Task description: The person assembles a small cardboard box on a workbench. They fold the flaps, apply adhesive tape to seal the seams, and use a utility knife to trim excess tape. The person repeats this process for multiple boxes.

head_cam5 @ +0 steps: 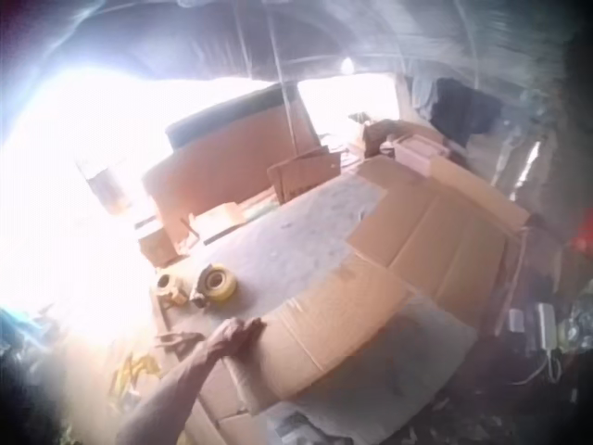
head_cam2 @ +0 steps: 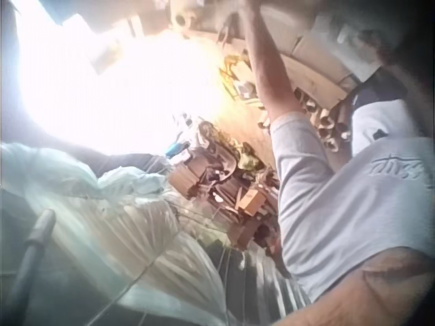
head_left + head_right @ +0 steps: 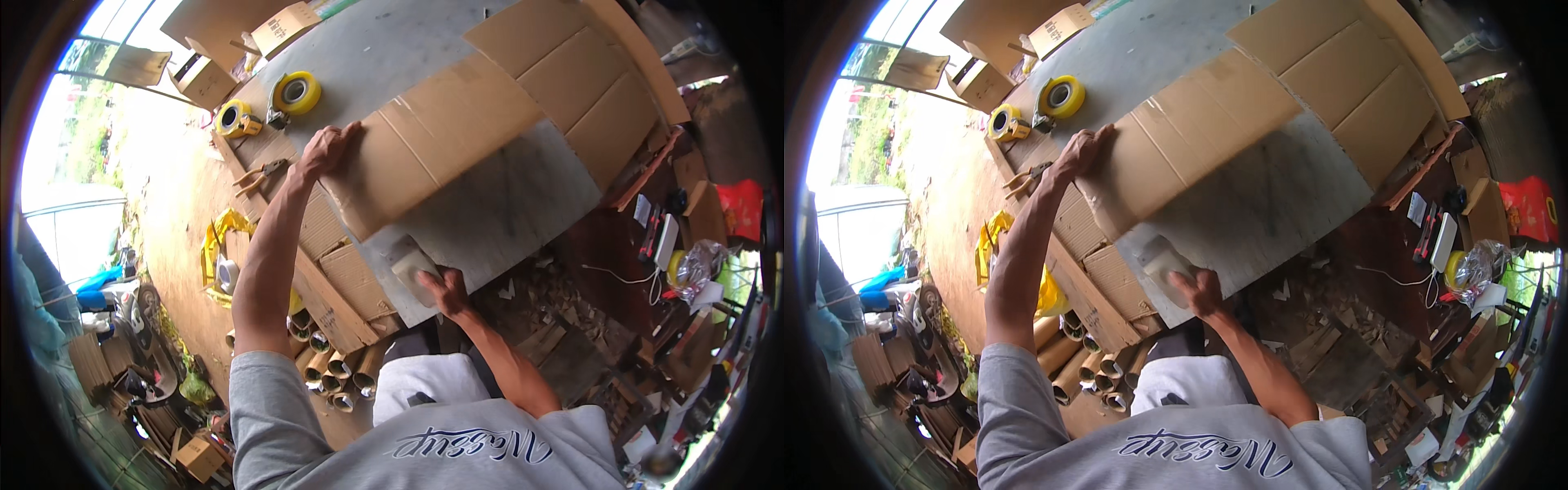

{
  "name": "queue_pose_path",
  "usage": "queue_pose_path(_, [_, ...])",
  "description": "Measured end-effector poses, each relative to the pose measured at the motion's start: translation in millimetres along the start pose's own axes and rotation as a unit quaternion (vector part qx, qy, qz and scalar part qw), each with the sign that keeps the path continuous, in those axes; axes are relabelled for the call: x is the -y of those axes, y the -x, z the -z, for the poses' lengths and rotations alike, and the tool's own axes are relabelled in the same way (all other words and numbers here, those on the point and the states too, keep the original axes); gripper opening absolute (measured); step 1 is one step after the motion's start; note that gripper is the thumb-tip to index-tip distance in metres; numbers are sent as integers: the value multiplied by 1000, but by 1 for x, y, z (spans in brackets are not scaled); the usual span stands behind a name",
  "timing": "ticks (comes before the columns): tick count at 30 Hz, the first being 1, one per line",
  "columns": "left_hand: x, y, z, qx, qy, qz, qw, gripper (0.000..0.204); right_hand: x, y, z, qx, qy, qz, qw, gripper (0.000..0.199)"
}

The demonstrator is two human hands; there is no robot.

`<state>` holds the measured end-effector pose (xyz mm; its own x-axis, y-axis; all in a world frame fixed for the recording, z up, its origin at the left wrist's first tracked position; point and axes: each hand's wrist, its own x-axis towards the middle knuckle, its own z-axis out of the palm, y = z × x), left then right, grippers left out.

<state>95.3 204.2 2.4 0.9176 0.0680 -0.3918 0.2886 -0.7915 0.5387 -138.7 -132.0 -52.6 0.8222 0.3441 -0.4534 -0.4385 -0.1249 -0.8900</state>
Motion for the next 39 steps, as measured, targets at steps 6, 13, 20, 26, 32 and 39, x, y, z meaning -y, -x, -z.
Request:
queue_pose_path(6, [47, -19, -55, 10, 6, 41, 999, 49, 9, -23, -8, 1, 9, 20, 1000, 46])
queue_pose_path(13, [-25, 74, -144, 43, 114, 30, 992, 63, -34, 49, 53, 14, 101, -21, 995, 49])
queue_pose_path(20, [-87, 159, -194, -23, -25, -139, 990, 76, -67, 55, 65, 39, -19, -11, 999, 45])
queue_pose_path(26, [-137, 200, -194, -186, -166, -133, 959, 39, -53, 81, 90, 12, -36, 160, 986, 47])
queue_pose_path(32, [-137, 190, -184, -169, -159, -119, 966, 34, -164, 151, 148, -32, 132, 46, 990, 63])
queue_pose_path(39, [-125, 174, -160, -151, -103, -87, 979, 43, -128, 147, 169, 26, 120, -35, 992, 56])
